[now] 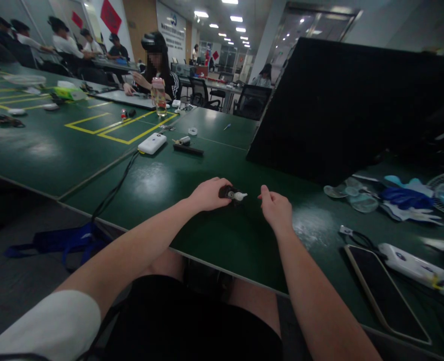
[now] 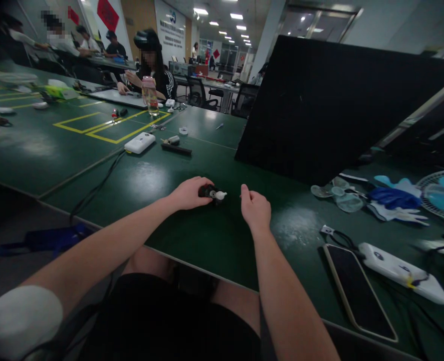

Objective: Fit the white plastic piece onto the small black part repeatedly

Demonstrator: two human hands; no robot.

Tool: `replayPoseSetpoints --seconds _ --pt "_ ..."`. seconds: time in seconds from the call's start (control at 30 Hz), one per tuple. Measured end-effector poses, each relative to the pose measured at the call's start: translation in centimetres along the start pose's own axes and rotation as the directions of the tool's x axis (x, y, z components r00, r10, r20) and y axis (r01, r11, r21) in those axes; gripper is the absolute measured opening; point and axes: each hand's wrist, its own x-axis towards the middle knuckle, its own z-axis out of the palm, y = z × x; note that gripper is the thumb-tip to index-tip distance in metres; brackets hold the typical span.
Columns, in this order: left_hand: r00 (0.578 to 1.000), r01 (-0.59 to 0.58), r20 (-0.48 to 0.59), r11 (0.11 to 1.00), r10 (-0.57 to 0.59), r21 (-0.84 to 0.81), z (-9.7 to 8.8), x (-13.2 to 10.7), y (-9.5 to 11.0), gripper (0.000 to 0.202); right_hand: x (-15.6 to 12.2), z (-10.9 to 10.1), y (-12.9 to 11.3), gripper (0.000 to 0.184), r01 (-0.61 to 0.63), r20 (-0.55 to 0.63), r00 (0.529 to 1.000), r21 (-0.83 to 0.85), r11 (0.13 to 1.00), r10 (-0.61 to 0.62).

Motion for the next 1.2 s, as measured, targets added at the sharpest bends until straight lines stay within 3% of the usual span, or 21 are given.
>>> replayPoseSetpoints --seconds 0.43,0.6,0.77,0.97,1.07,1.2 --pt "0.999 -0.006 -0.033 1.000 0.005 -0.030 -0.1 -0.4 -0.3 0.047 0.4 -0.1 0.6 0.043 -0.049 0.063 0.997 -0.047 0.998 0.052" --pt "0.995 -0.009 -0.097 1.000 0.009 0.000 -0.5 -0.6 -1.6 0.046 0.8 0.1 1.3 0.038 -0.029 0.076 0.997 -0.063 0.998 0.034" --pt "0.982 0.065 -0.188 0.979 -0.029 0.192 -3.8 -2.4 -4.5 0.050 1.0 0.2 1.4 0.039 0.012 0.062 0.998 -0.112 0.994 -0.005" --pt "0.976 -0.041 -0.150 0.813 0.157 0.581 -8.7 -6.1 -7.2 0.048 0.7 0.1 0.9 0.038 0.008 0.098 0.995 -0.095 0.995 0.002" --pt "0.972 -0.077 -0.126 0.770 0.200 0.634 -9.9 -7.2 -8.0 0.046 0.5 -0.1 0.7 0.037 -0.018 0.120 0.992 -0.093 0.996 0.029" --pt "0.973 -0.014 -0.183 0.823 0.143 0.568 -10.7 -7.8 -9.0 0.041 0.6 0.0 1.0 0.036 -0.009 0.138 0.990 -0.072 0.997 0.019"
